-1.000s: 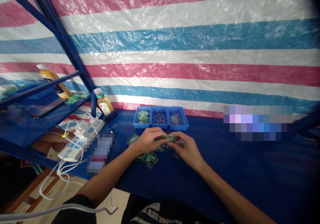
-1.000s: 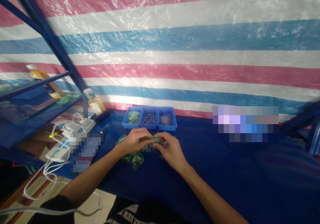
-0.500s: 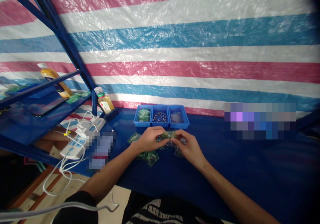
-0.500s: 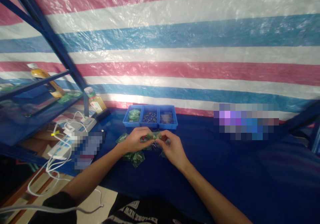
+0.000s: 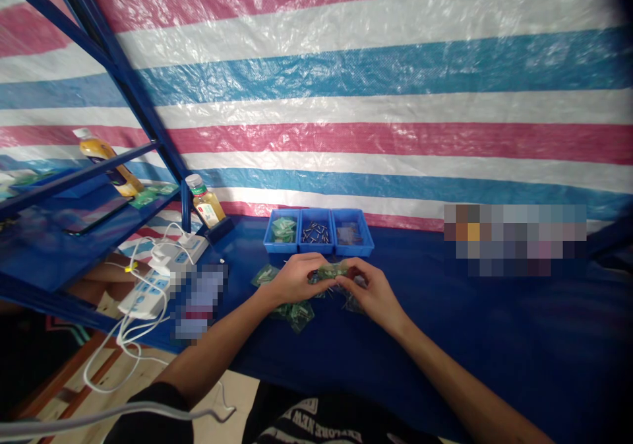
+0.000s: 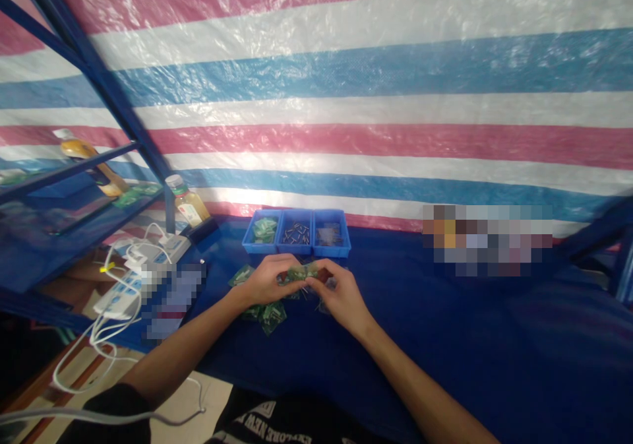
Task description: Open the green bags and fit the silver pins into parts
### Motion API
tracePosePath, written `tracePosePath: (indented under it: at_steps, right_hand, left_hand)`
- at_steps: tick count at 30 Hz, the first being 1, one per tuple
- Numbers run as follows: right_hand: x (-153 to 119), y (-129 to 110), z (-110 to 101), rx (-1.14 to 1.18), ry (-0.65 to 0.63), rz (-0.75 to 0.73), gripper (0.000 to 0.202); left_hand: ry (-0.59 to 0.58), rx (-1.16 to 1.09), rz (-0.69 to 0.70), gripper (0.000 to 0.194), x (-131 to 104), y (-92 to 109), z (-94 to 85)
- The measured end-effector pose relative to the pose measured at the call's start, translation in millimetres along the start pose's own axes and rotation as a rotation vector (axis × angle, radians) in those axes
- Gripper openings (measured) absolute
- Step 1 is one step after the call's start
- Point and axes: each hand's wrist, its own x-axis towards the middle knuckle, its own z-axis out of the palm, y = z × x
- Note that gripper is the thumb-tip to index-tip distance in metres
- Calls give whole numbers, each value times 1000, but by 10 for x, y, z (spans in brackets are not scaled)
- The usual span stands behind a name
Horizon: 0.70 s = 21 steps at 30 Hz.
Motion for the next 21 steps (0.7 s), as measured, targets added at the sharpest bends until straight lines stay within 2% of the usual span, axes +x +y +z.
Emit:
tracePosePath:
  at_steps: [4,13,21]
  right_hand:
    - [1,-36,6,37,-28,-23,21]
    - [-7,-49,21,-32,-110,-67,21]
    - [-4,-41,1,-66,-73,-65,16]
  left_hand:
    - [-6,0,4,27,-3,-7,-16]
    - [-24,-5,-36,30,-18,-44,-43]
    - [-47,-40,-12,26,13,12,-50]
